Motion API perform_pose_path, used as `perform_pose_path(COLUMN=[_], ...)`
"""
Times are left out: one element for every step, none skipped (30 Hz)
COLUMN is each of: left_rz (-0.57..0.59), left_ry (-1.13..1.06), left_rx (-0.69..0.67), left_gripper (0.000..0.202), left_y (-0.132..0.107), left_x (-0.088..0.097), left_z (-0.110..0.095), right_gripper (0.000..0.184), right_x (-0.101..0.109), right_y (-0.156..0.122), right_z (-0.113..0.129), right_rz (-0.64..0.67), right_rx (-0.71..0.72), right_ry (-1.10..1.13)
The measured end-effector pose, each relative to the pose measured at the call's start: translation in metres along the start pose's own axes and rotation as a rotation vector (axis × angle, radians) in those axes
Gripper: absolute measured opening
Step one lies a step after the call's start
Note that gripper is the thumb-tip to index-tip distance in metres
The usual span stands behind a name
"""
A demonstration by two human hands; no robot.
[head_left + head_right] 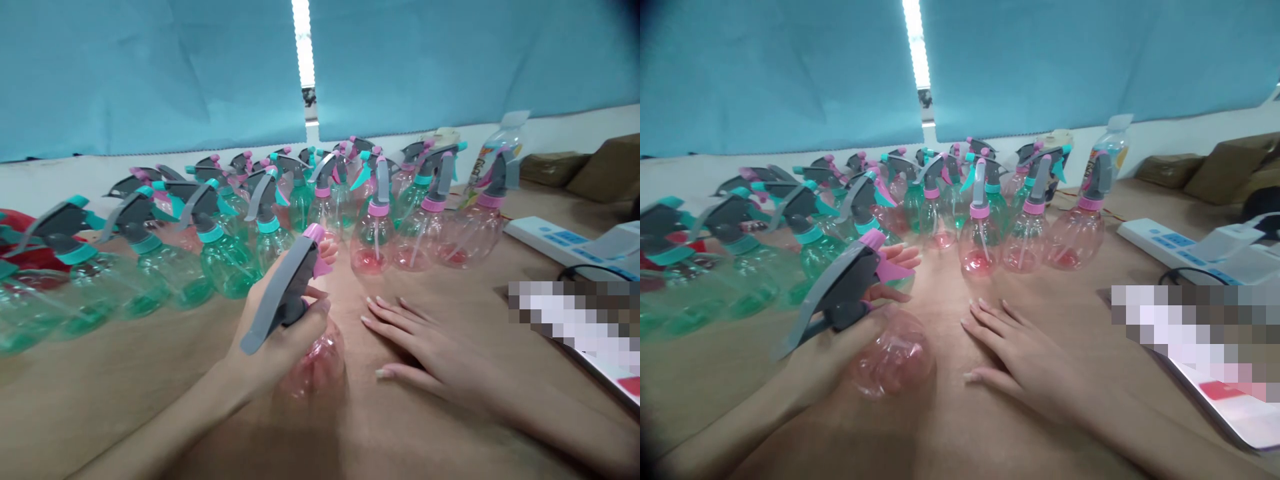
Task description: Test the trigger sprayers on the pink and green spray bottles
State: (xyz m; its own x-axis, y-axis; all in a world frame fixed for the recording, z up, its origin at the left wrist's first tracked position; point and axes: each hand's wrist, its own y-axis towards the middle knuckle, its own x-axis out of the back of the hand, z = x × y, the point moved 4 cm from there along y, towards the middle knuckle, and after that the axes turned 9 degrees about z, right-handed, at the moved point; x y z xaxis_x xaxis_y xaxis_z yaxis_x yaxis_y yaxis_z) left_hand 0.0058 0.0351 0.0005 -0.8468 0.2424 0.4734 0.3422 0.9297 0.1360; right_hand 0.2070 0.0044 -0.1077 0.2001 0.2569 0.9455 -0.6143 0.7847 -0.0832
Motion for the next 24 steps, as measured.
perform_pose_path(left_rz=[-0.011, -0.023, -0.030, -0.033, -0.030, -0.019, -0.004, 0.013, 0.031, 0.046, 0.059, 0.067, 0.069, 0.072, 0.072, 0.070, 0.067, 0.063, 0.062, 0.059, 0.054, 0.052, 0.049, 0.045], left_ry=[0.001, 0.007, 0.021, 0.037, 0.047, 0.050, 0.042, 0.026, 0.007, -0.010, -0.022, -0.029, -0.033, -0.036, -0.038, -0.040, -0.040, -0.038, -0.033, -0.026, -0.018, -0.009, -0.001, 0.004], left_rx=[-0.012, -0.036, -0.063, -0.086, -0.104, -0.116, -0.127, -0.136, -0.145, -0.151, -0.155, -0.157, -0.161, -0.163, -0.169, -0.177, -0.185, -0.192, -0.196, -0.199, -0.199, -0.194, -0.186, -0.179], left_gripper=[0.034, 0.034, 0.033, 0.032, 0.031, 0.031, 0.033, 0.035, 0.039, 0.043, 0.046, 0.048, 0.049, 0.050, 0.050, 0.049, 0.049, 0.048, 0.047, 0.046, 0.046, 0.045, 0.045, 0.044], left_y=[-0.0002, 0.0000, 0.0003, 0.0008, 0.0015, 0.0022, 0.0028, 0.0033, 0.0035, 0.0036, 0.0036, 0.0035, 0.0034, 0.0033, 0.0033, 0.0033, 0.0033, 0.0033, 0.0034, 0.0034, 0.0034, 0.0035, 0.0035, 0.0035], left_x=[0.0002, 0.0004, 0.0006, 0.0006, 0.0005, 0.0002, -0.0001, -0.0005, -0.0009, -0.0011, -0.0013, -0.0012, -0.0011, -0.0010, -0.0009, -0.0008, -0.0008, -0.0008, -0.0010, -0.0011, -0.0012, -0.0013, -0.0013, -0.0012], left_z=[0.0003, -0.0002, -0.0013, -0.0024, -0.0034, -0.0040, -0.0043, -0.0041, -0.0036, -0.0029, -0.0020, -0.0011, -0.0006, -0.0002, -0.0003, -0.0008, -0.0015, -0.0022, -0.0028, -0.0033, -0.0034, -0.0033, -0.0030, -0.0028], right_gripper=[0.069, 0.070, 0.070, 0.070, 0.069, 0.069, 0.069, 0.069, 0.069, 0.069, 0.069, 0.069, 0.069, 0.070, 0.070, 0.070, 0.070, 0.070, 0.070, 0.070, 0.069, 0.070, 0.069, 0.069], right_x=[-0.0003, -0.0007, -0.0009, -0.0010, -0.0010, -0.0009, -0.0009, -0.0010, -0.0011, -0.0011, -0.0011, -0.0010, -0.0010, -0.0009, -0.0009, -0.0009, -0.0009, -0.0009, -0.0009, -0.0009, -0.0010, -0.0009, -0.0008, -0.0005], right_y=[-0.0001, -0.0002, -0.0003, -0.0004, -0.0005, -0.0006, -0.0006, -0.0006, -0.0006, -0.0005, -0.0003, -0.0002, 0.0000, 0.0001, 0.0001, 0.0001, -0.0001, -0.0002, -0.0004, -0.0006, -0.0007, -0.0008, -0.0007, -0.0007], right_z=[-0.0002, -0.0003, -0.0004, -0.0004, -0.0004, -0.0003, -0.0001, 0.0000, 0.0001, 0.0001, 0.0000, -0.0001, -0.0003, -0.0005, -0.0007, -0.0008, -0.0008, -0.0009, -0.0009, -0.0008, -0.0006, -0.0004, -0.0002, 0.0000], right_rz=[0.003, 0.008, 0.010, 0.010, 0.007, 0.004, 0.001, 0.000, 0.000, 0.001, 0.001, 0.001, 0.003, 0.005, 0.007, 0.008, 0.008, 0.006, 0.003, 0.002, 0.003, 0.006, 0.009, 0.011], right_rx=[0.000, -0.001, -0.004, -0.007, -0.009, -0.010, -0.011, -0.009, -0.007, -0.006, -0.006, -0.006, -0.007, -0.007, -0.008, -0.007, -0.007, -0.008, -0.010, -0.009, -0.009, -0.009, -0.009, -0.009], right_ry=[-0.005, -0.009, -0.011, -0.010, -0.007, -0.003, 0.002, 0.008, 0.012, 0.015, 0.016, 0.015, 0.011, 0.007, 0.003, 0.002, 0.002, 0.004, 0.005, 0.005, 0.003, 0.003, 0.005, 0.010])
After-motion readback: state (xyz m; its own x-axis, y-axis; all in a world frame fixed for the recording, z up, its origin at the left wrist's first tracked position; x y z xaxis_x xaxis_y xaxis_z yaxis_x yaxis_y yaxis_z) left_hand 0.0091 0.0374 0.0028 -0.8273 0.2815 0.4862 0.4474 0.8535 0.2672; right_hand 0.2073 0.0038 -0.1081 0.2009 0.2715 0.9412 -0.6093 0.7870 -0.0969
